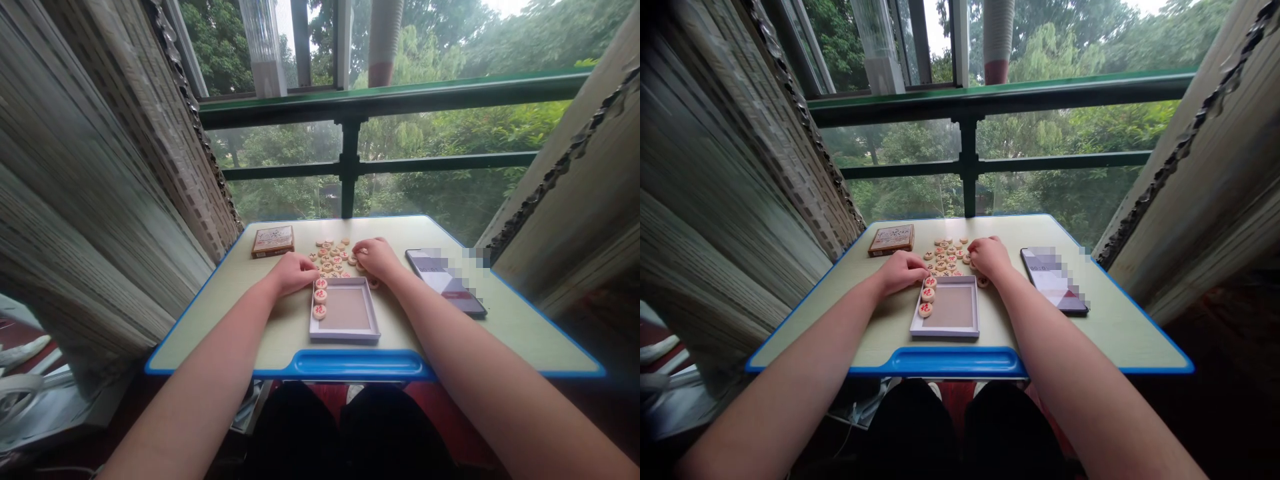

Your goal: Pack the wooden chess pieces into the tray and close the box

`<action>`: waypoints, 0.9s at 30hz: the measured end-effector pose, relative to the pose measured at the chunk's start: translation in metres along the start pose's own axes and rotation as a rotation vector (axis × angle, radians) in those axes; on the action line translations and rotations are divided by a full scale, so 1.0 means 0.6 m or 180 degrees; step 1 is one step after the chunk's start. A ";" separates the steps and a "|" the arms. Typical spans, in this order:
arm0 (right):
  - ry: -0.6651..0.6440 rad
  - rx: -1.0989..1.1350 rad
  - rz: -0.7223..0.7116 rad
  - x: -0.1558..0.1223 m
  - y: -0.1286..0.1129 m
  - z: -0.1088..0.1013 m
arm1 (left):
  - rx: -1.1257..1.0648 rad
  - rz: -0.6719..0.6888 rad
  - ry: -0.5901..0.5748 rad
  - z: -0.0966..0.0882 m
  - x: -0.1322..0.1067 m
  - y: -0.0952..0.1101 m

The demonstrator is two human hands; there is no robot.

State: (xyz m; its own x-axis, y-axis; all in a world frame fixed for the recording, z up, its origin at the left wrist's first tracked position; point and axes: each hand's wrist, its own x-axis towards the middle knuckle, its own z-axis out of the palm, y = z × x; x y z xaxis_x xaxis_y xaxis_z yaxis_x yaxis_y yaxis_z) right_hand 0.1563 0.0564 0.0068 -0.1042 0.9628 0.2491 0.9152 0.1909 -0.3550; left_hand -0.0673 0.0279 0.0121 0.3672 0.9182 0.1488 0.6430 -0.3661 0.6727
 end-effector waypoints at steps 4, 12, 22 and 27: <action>0.0006 0.0127 0.0054 0.003 0.004 0.003 | -0.0095 -0.0047 -0.0003 0.001 0.000 -0.002; 0.0014 0.0447 0.0280 0.008 0.012 0.006 | -0.0236 -0.0090 0.0041 0.003 -0.002 -0.002; -0.0098 0.0107 0.0262 0.013 0.012 0.000 | -0.0015 0.0045 0.0193 0.004 0.001 -0.007; -0.0032 0.0124 0.0378 0.014 0.011 0.005 | 0.0061 0.0079 0.0255 0.005 0.002 -0.009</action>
State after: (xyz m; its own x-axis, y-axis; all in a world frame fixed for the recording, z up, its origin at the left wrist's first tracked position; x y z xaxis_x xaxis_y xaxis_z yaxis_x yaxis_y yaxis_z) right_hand 0.1601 0.0664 0.0038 -0.0001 0.9809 0.1943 0.9056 0.0826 -0.4161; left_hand -0.0683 0.0308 0.0064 0.3285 0.9177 0.2233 0.6475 -0.3909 0.6542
